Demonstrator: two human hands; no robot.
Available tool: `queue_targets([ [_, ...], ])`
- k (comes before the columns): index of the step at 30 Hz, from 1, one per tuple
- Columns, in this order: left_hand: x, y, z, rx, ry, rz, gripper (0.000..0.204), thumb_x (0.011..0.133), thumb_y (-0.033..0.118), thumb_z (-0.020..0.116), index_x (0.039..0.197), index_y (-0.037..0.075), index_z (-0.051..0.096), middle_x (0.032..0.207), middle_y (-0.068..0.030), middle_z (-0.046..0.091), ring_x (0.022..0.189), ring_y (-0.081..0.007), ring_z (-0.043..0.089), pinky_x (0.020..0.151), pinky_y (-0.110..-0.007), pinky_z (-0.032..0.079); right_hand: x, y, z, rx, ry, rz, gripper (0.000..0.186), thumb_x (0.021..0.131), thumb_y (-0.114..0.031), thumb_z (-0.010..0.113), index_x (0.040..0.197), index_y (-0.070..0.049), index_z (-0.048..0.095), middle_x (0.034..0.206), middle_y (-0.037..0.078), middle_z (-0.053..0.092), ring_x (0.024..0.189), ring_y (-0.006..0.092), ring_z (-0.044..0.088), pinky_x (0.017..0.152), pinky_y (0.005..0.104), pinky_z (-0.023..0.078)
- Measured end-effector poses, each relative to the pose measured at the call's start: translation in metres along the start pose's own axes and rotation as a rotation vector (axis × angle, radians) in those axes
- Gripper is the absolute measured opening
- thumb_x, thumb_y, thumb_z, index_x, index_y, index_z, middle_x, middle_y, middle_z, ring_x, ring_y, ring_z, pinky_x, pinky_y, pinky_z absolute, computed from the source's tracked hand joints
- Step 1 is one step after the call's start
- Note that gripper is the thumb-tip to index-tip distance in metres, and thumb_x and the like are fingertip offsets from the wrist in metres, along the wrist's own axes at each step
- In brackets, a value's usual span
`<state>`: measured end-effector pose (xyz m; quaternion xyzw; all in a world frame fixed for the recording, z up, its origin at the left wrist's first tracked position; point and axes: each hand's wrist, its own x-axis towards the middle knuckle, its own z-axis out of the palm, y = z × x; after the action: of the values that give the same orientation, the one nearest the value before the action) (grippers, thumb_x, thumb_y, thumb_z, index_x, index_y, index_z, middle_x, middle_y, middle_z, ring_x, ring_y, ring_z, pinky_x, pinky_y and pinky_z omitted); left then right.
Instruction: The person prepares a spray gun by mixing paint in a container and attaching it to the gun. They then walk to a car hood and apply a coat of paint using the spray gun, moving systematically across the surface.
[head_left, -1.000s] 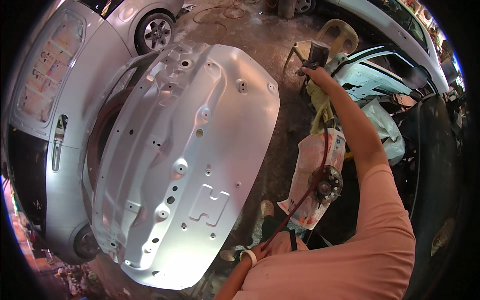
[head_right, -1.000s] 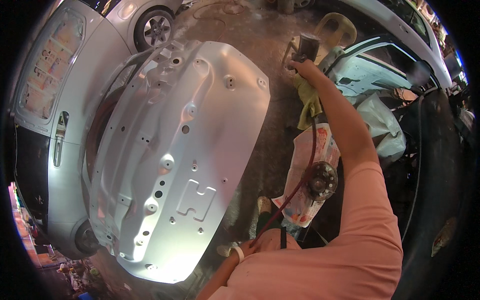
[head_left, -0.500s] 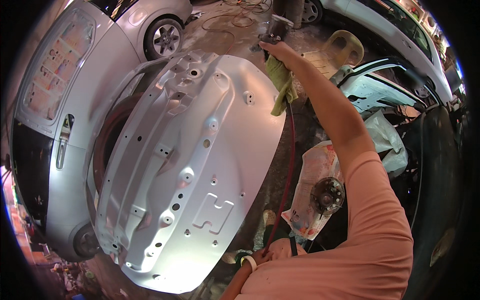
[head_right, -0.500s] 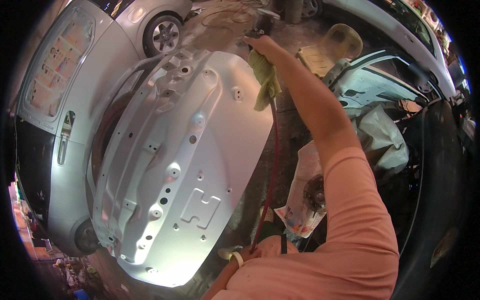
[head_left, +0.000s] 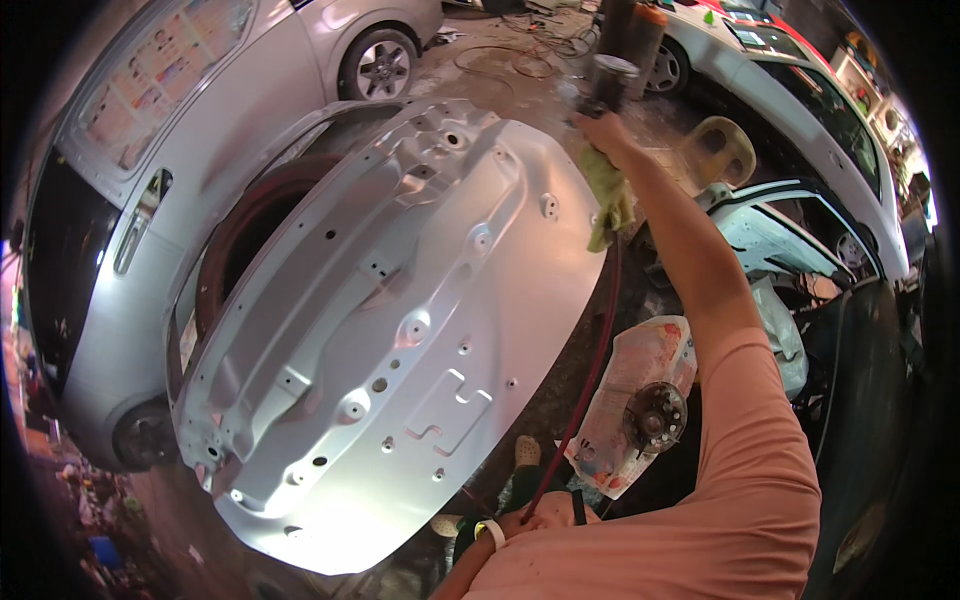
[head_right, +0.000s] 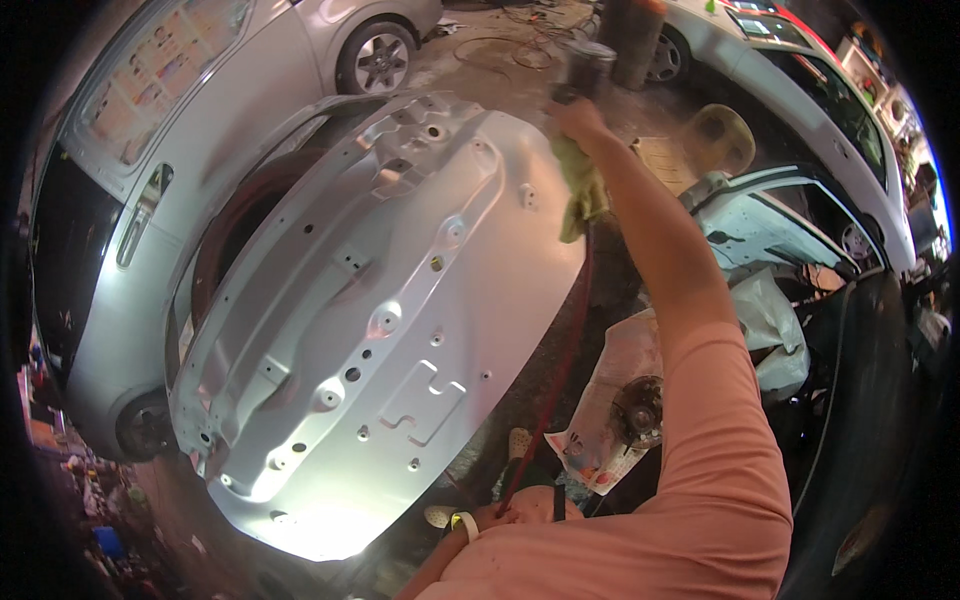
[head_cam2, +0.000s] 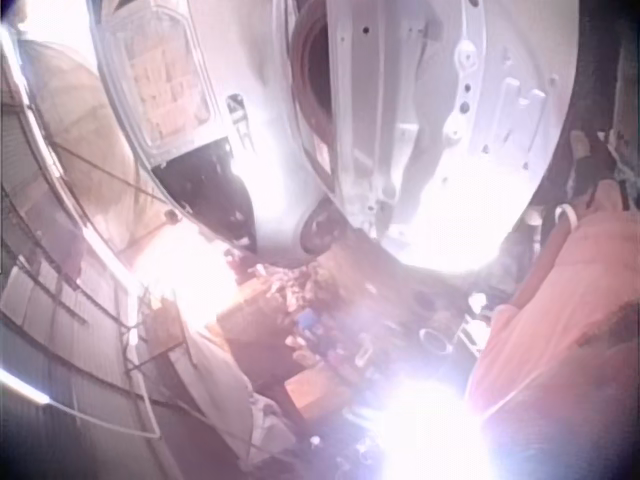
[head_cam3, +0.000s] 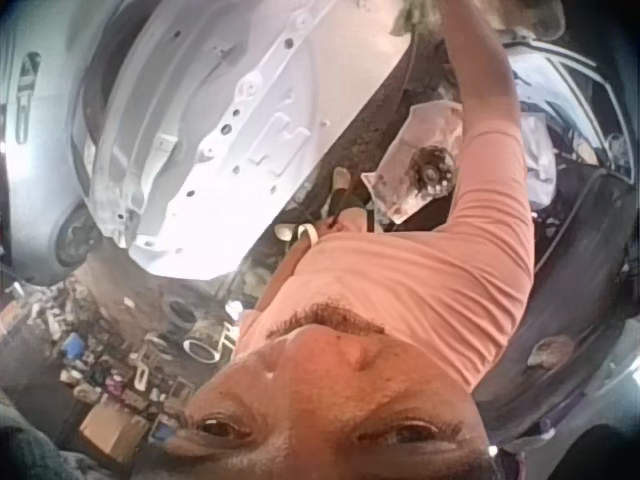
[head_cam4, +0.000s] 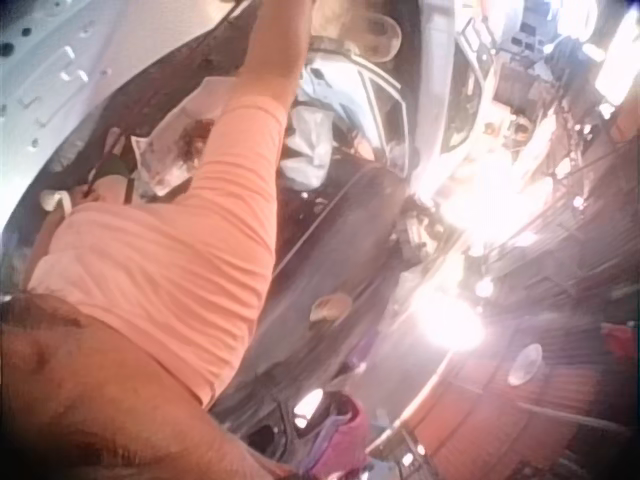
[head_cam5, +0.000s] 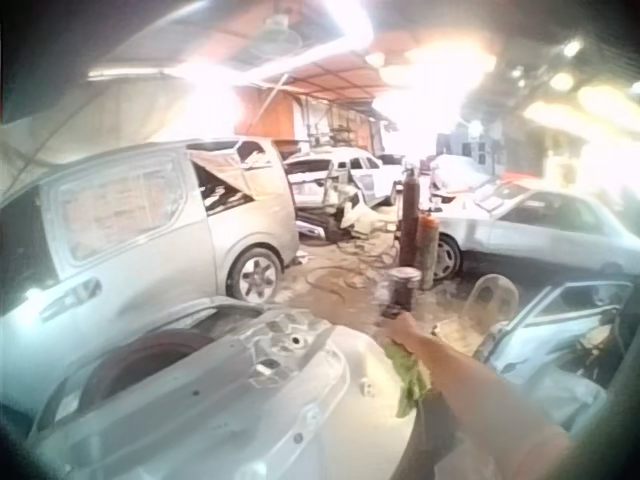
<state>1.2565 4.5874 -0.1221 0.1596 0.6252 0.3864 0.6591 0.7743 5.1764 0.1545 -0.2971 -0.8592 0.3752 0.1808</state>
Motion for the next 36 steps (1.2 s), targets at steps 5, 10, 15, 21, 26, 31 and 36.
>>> queue_targets([
  [5,-0.024,-0.035,0.006,-0.031,-0.012,0.066,0.065,0.100,0.057,0.055,0.143,0.008,0.053,0.125,-0.0158,0.070,0.116,-0.0270,0.065,0.101,-0.039,0.048,-0.075,0.004,-0.050,-0.094,0.042,-0.095,0.059,0.088,-0.053,0.072,0.114,0.000,0.070,0.093,0.010,0.068,0.081,0.0222,0.059,0.078,0.0393,0.050],
  [10,-0.060,-0.136,0.024,0.116,0.132,0.208,0.052,0.100,0.046,0.058,0.136,0.008,0.059,0.134,-0.0185,0.064,0.122,-0.0329,0.062,0.104,-0.041,0.047,-0.227,-0.055,-0.067,0.160,-0.194,-0.209,0.043,0.097,-0.033,0.068,0.125,-0.001,0.067,0.115,0.003,0.067,0.101,0.0148,0.060,0.092,0.0315,0.047],
  [15,-0.156,-0.196,0.029,0.123,0.244,-0.064,0.044,0.094,0.036,0.062,0.130,0.011,0.064,0.131,-0.0168,0.066,0.121,-0.0331,0.062,0.099,-0.044,0.050,-0.402,-0.085,-0.076,0.229,-0.267,-0.076,0.055,0.098,-0.045,0.067,0.131,-0.002,0.062,0.117,0.011,0.070,0.102,0.0173,0.066,0.079,0.0289,0.056],
  [21,-0.205,-0.448,0.066,0.475,0.661,-0.261,0.038,0.094,0.039,0.064,0.123,0.015,0.067,0.106,-0.0118,0.073,0.099,-0.0277,0.069,0.087,-0.042,0.054,-0.635,-0.200,-0.036,0.504,-0.612,-0.141,0.051,0.105,-0.041,0.054,0.134,0.002,0.056,0.114,0.011,0.071,0.084,0.0169,0.064,0.073,0.0308,0.052],
  [26,-0.277,-0.568,0.075,-0.392,1.150,-0.374,0.035,0.098,0.041,0.060,0.119,0.013,0.065,0.097,-0.0073,0.066,0.089,-0.0231,0.063,0.086,-0.034,0.055,-0.823,-0.280,0.042,0.462,-0.539,-0.290,0.056,0.103,-0.046,0.055,0.129,0.004,0.055,0.112,0.016,0.071,0.061,0.0178,0.061,0.056,0.0300,0.050],
  [31,-0.396,-0.628,0.028,-0.783,1.663,0.135,0.025,0.099,0.026,0.058,0.120,0.013,0.063,0.090,-0.0061,0.065,0.083,-0.0231,0.063,0.073,-0.042,0.053,-0.988,-0.404,0.113,0.649,-0.849,-0.436,0.062,0.099,-0.050,0.060,0.124,0.007,0.057,0.118,0.019,0.070,0.064,0.0188,0.062,0.060,0.0304,0.051],
  [36,-0.537,-0.658,-0.038,-1.865,1.484,0.802,0.035,0.093,0.039,0.066,0.124,0.022,0.068,0.097,-0.0095,0.069,0.088,-0.0231,0.061,0.085,-0.038,0.048,-1.072,-0.453,0.180,0.796,-1.254,-0.406,0.047,0.098,-0.024,0.065,0.134,0.003,0.051,0.124,0.018,0.067,0.084,0.0179,0.068,0.067,0.0325,0.058],
])
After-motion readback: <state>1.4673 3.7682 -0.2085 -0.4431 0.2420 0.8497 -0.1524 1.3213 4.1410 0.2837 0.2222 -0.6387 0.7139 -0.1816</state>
